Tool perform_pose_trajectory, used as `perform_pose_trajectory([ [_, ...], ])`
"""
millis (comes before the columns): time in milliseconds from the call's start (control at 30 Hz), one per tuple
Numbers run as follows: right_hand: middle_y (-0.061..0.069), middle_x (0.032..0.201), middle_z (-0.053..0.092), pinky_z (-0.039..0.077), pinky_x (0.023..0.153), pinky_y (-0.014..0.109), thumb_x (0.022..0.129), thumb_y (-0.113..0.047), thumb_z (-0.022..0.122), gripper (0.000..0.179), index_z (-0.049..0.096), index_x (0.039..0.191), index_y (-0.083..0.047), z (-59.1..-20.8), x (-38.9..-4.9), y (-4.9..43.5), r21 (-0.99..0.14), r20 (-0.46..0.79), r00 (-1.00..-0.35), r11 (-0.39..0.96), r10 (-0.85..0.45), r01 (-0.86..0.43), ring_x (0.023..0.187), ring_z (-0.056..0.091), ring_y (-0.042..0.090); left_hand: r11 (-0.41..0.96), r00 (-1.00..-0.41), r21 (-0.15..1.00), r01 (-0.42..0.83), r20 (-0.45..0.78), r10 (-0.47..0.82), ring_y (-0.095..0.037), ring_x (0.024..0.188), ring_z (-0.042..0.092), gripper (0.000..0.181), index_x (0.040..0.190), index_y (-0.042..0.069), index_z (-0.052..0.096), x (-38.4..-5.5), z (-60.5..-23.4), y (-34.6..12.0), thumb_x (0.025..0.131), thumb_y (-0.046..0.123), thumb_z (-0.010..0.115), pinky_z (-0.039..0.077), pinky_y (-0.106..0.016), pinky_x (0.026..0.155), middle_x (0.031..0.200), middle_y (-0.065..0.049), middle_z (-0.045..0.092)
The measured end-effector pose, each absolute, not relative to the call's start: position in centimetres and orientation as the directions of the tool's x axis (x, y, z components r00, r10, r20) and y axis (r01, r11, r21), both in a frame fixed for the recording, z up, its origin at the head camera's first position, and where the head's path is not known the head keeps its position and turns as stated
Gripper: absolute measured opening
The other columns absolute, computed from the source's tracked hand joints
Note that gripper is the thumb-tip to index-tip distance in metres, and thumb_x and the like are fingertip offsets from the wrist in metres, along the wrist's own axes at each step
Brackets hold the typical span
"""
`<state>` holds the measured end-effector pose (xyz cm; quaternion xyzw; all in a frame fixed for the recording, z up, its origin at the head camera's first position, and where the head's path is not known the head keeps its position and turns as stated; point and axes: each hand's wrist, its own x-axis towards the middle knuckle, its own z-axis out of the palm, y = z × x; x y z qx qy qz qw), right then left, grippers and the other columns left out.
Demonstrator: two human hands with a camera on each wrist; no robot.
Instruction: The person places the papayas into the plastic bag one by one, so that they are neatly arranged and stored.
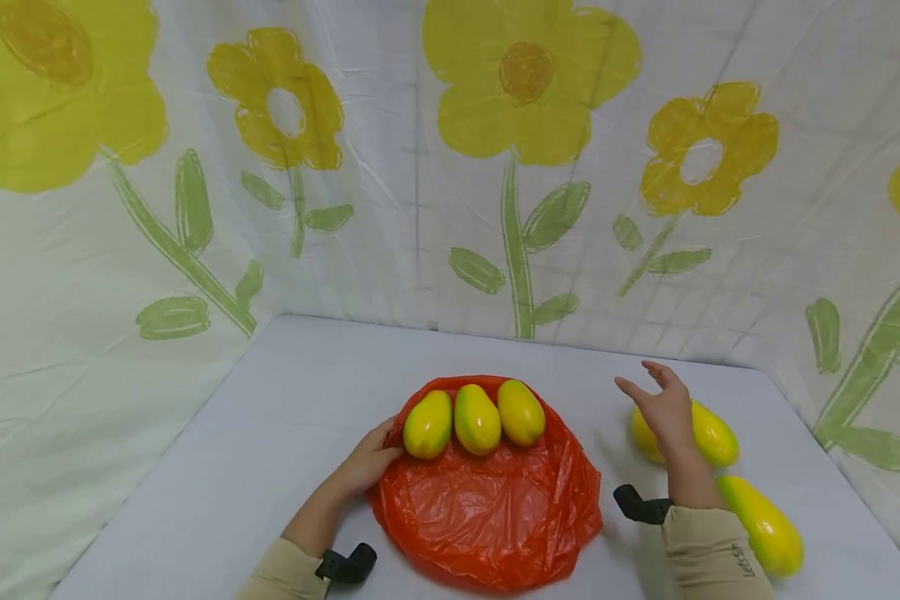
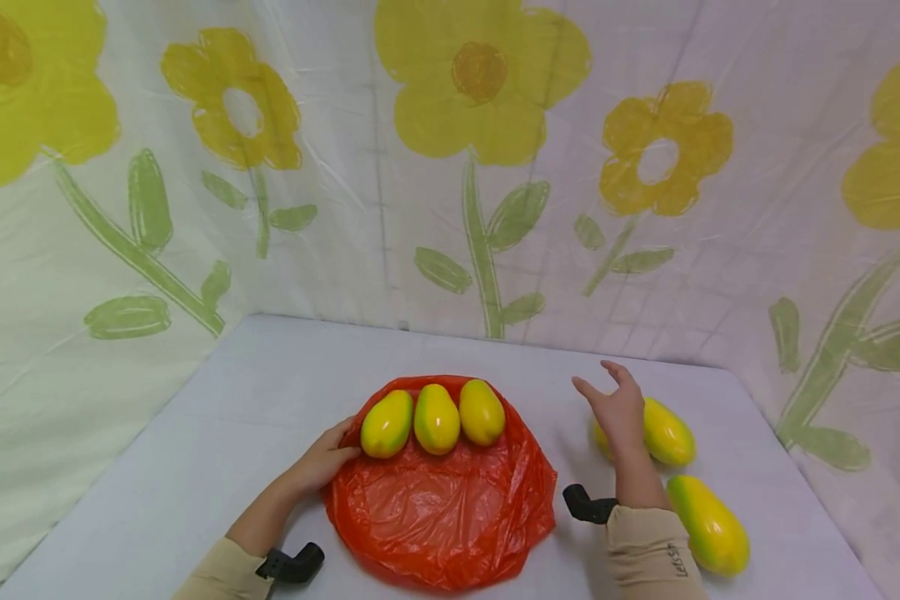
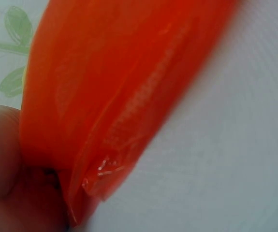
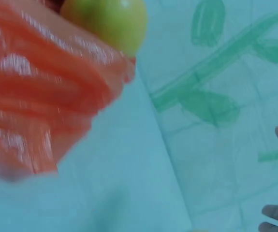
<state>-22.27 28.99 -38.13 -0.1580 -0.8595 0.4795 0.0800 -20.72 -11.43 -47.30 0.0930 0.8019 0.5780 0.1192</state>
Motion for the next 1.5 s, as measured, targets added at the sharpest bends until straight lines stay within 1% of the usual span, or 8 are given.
perform_pose_trajectory([
  [167, 0.019, 0.153, 0.021, 0.025, 0.111, 0.054, 0.088, -0.041, 0.058, 0.074, 0.028, 0.146, -0.007, -38.3, -21.6, 30.7, -0.827, -0.061, -0.914, 0.492, 0.401, 0.271, 0.139, 0.019, 0.039, 0.319, -0.954, 0.948, 0.003, -0.093, 0.284, -0.025, 0.106, 0.056, 0.051, 0.141, 0.006, 0.037, -20.7, -47.2, -11.4, 0.090, 0.003, 0.044, 0.052, -0.043, 0.090, 0.139, -0.019, 0.045],
  [433, 0.022, 0.153, 0.019, 0.027, 0.110, 0.054, 0.089, -0.041, 0.054, 0.073, 0.025, 0.147, -0.007, -39.0, -21.0, 32.0, -0.795, -0.127, -0.891, 0.493, 0.435, 0.354, 0.137, 0.021, 0.042, 0.319, -0.954, 0.948, 0.007, -0.089, 0.285, -0.027, 0.110, 0.054, 0.051, 0.141, 0.006, 0.037, -20.7, -47.2, -11.5, 0.090, 0.002, 0.045, 0.051, -0.044, 0.091, 0.139, -0.019, 0.044],
  [767, 0.025, 0.150, 0.025, 0.028, 0.111, 0.051, 0.090, -0.036, 0.055, 0.074, 0.022, 0.146, -0.002, -39.8, -20.8, 32.6, -0.792, -0.123, -0.905, 0.509, 0.407, 0.337, 0.137, 0.025, 0.041, 0.293, -0.953, 0.956, -0.001, -0.090, 0.289, -0.024, 0.105, 0.056, 0.052, 0.142, 0.006, 0.035, -20.5, -47.2, -11.4, 0.091, 0.005, 0.046, 0.053, -0.043, 0.087, 0.140, -0.019, 0.044],
  [933, 0.025, 0.149, 0.025, 0.028, 0.110, 0.053, 0.089, -0.042, 0.055, 0.077, 0.022, 0.146, -0.002, -40.4, -21.1, 32.7, -0.772, -0.131, -0.913, 0.538, 0.387, 0.339, 0.135, 0.025, 0.042, 0.290, -0.952, 0.957, 0.006, -0.084, 0.296, -0.025, 0.109, 0.056, 0.053, 0.143, 0.006, 0.034, -20.6, -47.2, -11.5, 0.091, 0.004, 0.046, 0.053, -0.043, 0.087, 0.141, -0.019, 0.043],
  [1067, 0.026, 0.149, 0.025, 0.027, 0.110, 0.054, 0.090, -0.041, 0.055, 0.076, 0.022, 0.146, -0.002, -41.0, -21.3, 32.9, -0.749, -0.138, -0.919, 0.568, 0.370, 0.341, 0.135, 0.025, 0.043, 0.298, -0.949, 0.954, 0.000, -0.095, 0.302, -0.025, 0.109, 0.056, 0.054, 0.143, 0.007, 0.033, -20.7, -47.3, -11.5, 0.091, 0.005, 0.046, 0.053, -0.041, 0.087, 0.142, -0.018, 0.042],
  [1200, 0.026, 0.148, 0.026, 0.025, 0.110, 0.055, 0.090, -0.041, 0.055, 0.075, 0.024, 0.145, -0.001, -41.4, -21.4, 32.8, -0.737, -0.134, -0.934, 0.597, 0.330, 0.317, 0.134, 0.025, 0.043, 0.317, -0.950, 0.948, 0.002, -0.098, 0.297, -0.026, 0.111, 0.055, 0.054, 0.143, 0.007, 0.033, -20.7, -47.3, -11.5, 0.091, 0.006, 0.046, 0.053, -0.041, 0.088, 0.142, -0.018, 0.042],
  [1367, 0.027, 0.147, 0.026, 0.027, 0.109, 0.056, 0.090, -0.041, 0.055, 0.075, 0.024, 0.146, -0.002, -41.9, -21.4, 32.3, -0.736, -0.142, -0.947, 0.609, 0.289, 0.296, 0.130, 0.028, 0.042, 0.319, -0.953, 0.948, -0.012, -0.108, 0.284, -0.024, 0.106, 0.057, 0.053, 0.143, 0.007, 0.034, -20.7, -47.2, -11.5, 0.091, 0.005, 0.046, 0.054, -0.040, 0.086, 0.141, -0.018, 0.043],
  [1500, 0.028, 0.147, 0.024, 0.029, 0.106, 0.058, 0.088, -0.043, 0.056, 0.079, 0.021, 0.147, -0.002, -42.5, -21.6, 31.7, -0.724, -0.149, -0.952, 0.627, 0.266, 0.288, 0.126, 0.030, 0.043, 0.315, -0.951, 0.949, -0.012, -0.108, 0.288, -0.024, 0.104, 0.057, 0.053, 0.143, 0.006, 0.034, -20.6, -47.2, -11.5, 0.091, 0.005, 0.045, 0.055, -0.040, 0.085, 0.141, -0.019, 0.042],
])
